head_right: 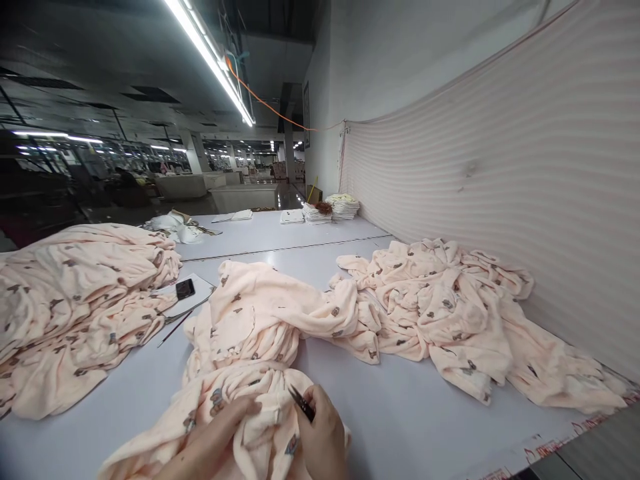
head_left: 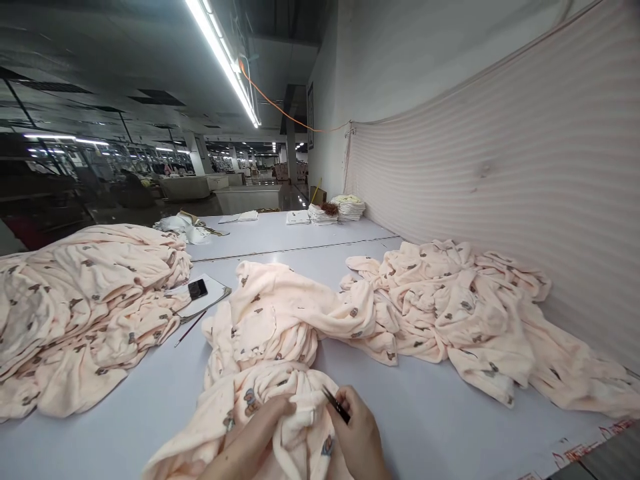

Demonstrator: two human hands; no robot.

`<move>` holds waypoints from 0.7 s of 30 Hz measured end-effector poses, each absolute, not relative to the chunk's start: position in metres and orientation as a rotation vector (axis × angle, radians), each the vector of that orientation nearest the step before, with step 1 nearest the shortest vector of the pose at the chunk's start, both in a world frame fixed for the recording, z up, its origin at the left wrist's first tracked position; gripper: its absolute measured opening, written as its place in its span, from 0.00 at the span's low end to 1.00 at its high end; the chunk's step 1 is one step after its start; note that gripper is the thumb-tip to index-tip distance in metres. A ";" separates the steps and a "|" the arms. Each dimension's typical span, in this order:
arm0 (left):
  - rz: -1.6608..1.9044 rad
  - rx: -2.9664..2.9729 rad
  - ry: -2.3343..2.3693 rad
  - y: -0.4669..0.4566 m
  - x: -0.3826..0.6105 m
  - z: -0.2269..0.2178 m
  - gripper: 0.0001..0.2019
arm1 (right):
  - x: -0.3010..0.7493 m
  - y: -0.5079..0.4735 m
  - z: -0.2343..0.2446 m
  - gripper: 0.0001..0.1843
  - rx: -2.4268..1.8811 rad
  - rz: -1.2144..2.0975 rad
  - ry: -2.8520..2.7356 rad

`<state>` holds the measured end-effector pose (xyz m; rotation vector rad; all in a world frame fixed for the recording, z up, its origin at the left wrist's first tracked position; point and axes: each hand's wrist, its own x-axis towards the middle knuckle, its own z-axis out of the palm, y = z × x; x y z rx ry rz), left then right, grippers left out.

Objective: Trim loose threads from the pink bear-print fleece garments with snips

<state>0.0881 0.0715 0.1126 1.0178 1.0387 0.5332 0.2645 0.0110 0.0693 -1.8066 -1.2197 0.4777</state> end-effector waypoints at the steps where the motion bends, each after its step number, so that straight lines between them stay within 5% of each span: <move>1: 0.540 0.948 1.014 0.071 0.088 0.113 0.09 | 0.265 0.009 0.070 0.08 -1.770 0.513 -1.262; 21: 0.583 0.872 0.875 0.079 0.091 0.119 0.12 | 0.278 -0.012 0.083 0.11 -1.706 0.555 -1.354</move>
